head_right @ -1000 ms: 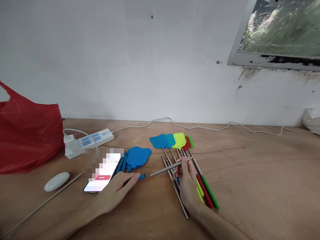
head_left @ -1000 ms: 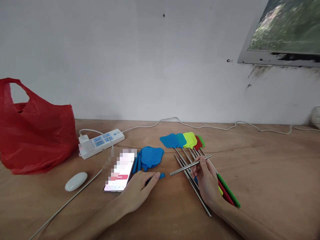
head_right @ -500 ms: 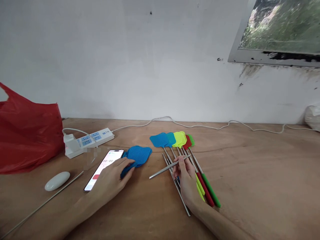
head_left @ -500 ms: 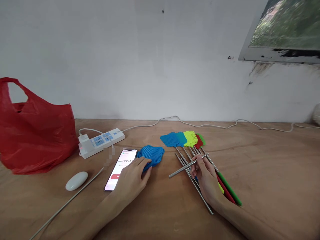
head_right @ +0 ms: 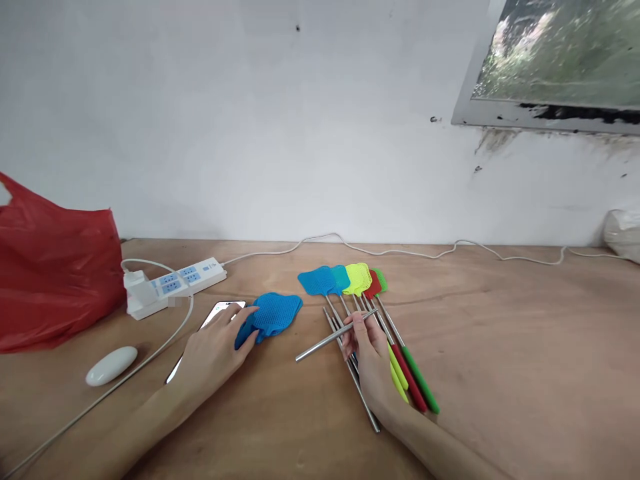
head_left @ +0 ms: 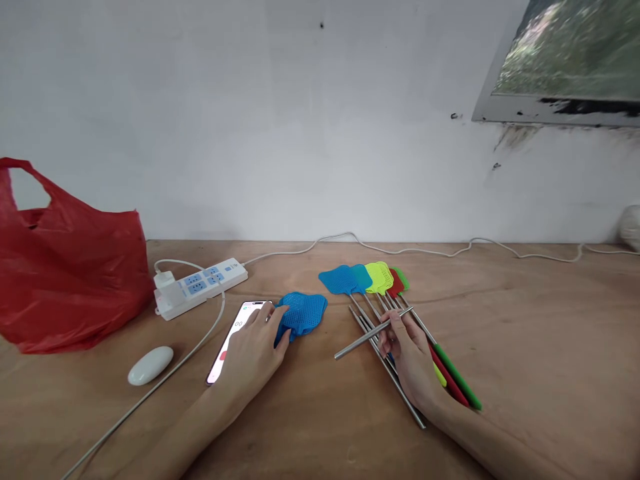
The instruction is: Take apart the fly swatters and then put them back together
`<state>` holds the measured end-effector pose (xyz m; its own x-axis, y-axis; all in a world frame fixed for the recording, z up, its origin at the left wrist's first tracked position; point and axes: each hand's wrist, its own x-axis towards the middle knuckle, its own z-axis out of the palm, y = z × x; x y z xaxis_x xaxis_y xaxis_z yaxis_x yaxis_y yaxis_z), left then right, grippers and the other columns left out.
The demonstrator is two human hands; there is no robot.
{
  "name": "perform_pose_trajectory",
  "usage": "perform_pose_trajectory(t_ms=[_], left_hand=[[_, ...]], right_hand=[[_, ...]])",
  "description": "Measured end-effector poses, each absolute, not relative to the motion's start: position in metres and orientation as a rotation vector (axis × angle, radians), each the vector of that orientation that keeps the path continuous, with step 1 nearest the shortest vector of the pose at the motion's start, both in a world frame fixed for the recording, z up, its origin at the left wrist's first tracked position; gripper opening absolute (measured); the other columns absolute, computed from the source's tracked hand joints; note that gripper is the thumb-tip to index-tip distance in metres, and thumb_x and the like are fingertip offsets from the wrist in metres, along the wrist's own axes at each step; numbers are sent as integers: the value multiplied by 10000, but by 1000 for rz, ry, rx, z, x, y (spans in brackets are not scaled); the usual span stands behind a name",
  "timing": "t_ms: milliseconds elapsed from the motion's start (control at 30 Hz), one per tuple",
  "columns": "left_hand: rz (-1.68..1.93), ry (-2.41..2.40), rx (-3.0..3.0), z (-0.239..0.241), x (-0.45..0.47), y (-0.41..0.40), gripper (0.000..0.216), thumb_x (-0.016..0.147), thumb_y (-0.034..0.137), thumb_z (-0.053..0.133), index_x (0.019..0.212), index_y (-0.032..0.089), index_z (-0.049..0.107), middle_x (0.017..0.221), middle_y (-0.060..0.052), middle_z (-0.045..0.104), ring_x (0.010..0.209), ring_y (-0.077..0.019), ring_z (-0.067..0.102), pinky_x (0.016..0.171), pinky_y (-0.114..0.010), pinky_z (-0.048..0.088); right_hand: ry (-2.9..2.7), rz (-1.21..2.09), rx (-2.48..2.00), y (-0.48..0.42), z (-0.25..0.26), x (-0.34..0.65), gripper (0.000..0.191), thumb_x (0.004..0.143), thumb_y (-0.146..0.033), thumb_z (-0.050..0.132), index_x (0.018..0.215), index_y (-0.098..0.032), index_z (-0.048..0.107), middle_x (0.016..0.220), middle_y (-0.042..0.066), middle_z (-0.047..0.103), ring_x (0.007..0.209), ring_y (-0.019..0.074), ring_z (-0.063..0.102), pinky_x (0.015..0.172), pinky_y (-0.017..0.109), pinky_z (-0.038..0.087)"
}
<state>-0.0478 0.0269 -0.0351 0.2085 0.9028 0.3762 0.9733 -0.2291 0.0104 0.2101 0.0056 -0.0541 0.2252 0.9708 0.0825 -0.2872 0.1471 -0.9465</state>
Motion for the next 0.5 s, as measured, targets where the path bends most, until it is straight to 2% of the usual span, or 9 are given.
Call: perform_pose_trajectory(t_ms=[133, 267, 500], left_hand=[[-611, -1587, -2363, -35, -42, 20, 238, 951, 205, 473, 1145, 216, 611, 1084, -90, 645, 956, -276, 614, 633, -316, 468], [-785, -1363, -2608, -37, -32, 8, 276, 936, 104, 376, 1027, 209, 616, 918, -70, 642, 832, -248, 583, 734, -363, 459], [-933, -1317, -2929, -41, -19, -9, 168, 999, 227, 443, 1103, 215, 574, 984, -68, 654, 903, -234, 614, 774, -337, 468]], right_hand=[[-874, 1119, -962, 5, -52, 210, 357, 794, -593, 736, 788, -253, 629, 594, -39, 539, 546, 143, 457, 530, 278, 390], [-895, 1157, -949, 4, -51, 210, 333, 819, -557, 729, 791, -234, 650, 595, -33, 560, 549, 128, 476, 531, 255, 403], [-1010, 1202, -941, 2, -49, 209, 380, 804, -572, 731, 795, -195, 685, 612, 4, 620, 563, 134, 535, 504, 243, 430]])
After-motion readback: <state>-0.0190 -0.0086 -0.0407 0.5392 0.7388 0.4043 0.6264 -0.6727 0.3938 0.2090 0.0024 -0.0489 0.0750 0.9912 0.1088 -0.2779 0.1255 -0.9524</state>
